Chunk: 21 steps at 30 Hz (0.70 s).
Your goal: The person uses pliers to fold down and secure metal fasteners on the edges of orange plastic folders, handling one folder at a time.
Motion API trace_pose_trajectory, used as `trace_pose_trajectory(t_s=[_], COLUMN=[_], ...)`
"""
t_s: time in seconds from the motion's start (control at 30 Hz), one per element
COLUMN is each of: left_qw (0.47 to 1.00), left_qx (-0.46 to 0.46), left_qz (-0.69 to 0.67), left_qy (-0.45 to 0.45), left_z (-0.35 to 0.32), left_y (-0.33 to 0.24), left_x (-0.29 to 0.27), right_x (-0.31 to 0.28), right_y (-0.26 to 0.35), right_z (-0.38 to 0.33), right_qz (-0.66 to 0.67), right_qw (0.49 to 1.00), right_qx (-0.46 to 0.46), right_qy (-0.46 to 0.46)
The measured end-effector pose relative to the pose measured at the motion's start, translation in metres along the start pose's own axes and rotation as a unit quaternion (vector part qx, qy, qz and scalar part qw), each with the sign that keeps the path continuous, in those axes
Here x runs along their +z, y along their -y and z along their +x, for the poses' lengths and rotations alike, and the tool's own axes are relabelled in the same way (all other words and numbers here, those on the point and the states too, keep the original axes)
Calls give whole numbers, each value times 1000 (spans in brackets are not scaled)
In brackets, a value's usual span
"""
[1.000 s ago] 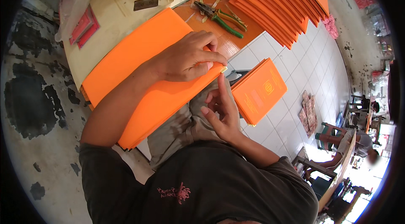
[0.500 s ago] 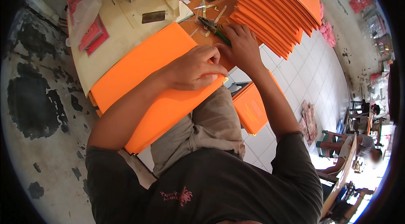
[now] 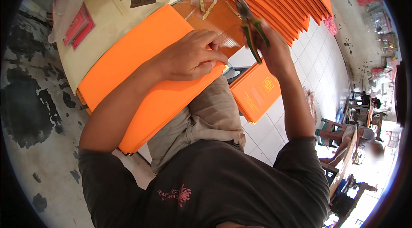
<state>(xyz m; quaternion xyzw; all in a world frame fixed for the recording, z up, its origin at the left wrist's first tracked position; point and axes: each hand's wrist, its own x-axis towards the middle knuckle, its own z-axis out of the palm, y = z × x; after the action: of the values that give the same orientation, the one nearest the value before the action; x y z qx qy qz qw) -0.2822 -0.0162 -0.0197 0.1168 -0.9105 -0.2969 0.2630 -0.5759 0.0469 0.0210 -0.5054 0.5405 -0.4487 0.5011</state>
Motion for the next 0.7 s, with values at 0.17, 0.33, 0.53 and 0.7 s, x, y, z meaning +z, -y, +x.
trace_pose_trajectory(t_s=[0.17,0.33,0.53,0.7], left_qw=[1000,1000,1000,1000], left_qx=[22,11,15,16], left_qz=[10,-3,-10,-15], left_qy=[-12,-8,-18,-7], left_z=[1,0,0,2], left_y=[4,3,1,1], left_x=[6,5,3,0], right_x=[-9,7,22,27], right_y=[-1,0,-6,-16], right_z=[-97,-139,-149,-149], right_qz=[92,-40,-195,-283], right_qw=[978,978,968,953], right_qx=[170,183,149,98], right_qy=[84,95,59,50])
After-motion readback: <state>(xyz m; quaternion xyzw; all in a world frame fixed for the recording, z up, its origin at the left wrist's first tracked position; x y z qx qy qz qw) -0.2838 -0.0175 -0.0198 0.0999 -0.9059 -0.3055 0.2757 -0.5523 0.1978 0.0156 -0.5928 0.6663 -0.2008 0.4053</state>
